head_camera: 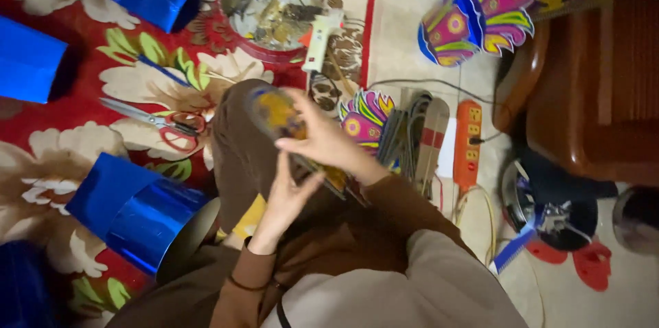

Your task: The person is assembling decorative paper items, likely traditional hats, by gluing colorful printed cutouts onto blue metallic paper bases using a hot glue gun.

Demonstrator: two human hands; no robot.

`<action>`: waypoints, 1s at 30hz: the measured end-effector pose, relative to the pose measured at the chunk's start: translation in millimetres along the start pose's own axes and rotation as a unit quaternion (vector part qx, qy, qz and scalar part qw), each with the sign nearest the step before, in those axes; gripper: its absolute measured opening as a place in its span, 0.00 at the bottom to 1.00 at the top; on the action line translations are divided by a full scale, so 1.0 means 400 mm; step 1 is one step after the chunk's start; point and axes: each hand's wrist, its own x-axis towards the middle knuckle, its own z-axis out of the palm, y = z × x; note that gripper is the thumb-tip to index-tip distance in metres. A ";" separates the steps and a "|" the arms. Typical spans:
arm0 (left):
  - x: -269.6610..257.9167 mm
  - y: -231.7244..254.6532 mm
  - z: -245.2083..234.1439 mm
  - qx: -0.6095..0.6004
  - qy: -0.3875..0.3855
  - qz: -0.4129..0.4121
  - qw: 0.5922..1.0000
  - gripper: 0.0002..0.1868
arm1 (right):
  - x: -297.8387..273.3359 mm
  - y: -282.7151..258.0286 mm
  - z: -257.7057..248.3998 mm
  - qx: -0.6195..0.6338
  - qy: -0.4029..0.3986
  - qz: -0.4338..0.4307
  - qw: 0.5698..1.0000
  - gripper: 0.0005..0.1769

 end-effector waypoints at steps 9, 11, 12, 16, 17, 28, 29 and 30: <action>0.020 -0.057 -0.107 -0.290 0.212 0.012 0.933 0.16 | -0.175 0.550 -0.212 0.135 0.216 0.016 0.967 0.34; 0.023 -0.082 -0.136 -0.339 0.191 0.044 0.920 0.17 | -0.250 0.561 -0.294 -0.229 0.338 0.338 0.848 0.30; 0.028 -0.091 -0.133 -0.341 0.198 0.048 0.918 0.17 | -0.295 0.614 -0.296 -0.230 0.333 0.332 0.852 0.30; 0.032 -0.109 -0.132 -0.358 0.155 0.056 0.919 0.24 | -0.387 0.724 -0.293 -0.171 0.304 0.406 0.845 0.44; 0.033 -0.109 -0.130 -0.361 0.134 0.060 0.921 0.28 | -0.392 0.728 -0.294 -0.192 0.308 0.413 0.835 0.38; 0.038 -0.122 -0.162 -0.384 0.121 0.108 0.909 0.28 | -0.375 0.649 -0.313 -0.201 0.234 0.412 0.858 0.43; 0.030 -0.098 -0.160 -0.396 0.110 0.110 0.905 0.27 | -0.377 0.658 -0.315 -0.192 0.248 0.408 0.857 0.41; 0.029 -0.100 -0.165 -0.396 0.115 0.116 0.904 0.27 | -0.380 0.681 -0.317 -0.193 0.245 0.401 0.861 0.41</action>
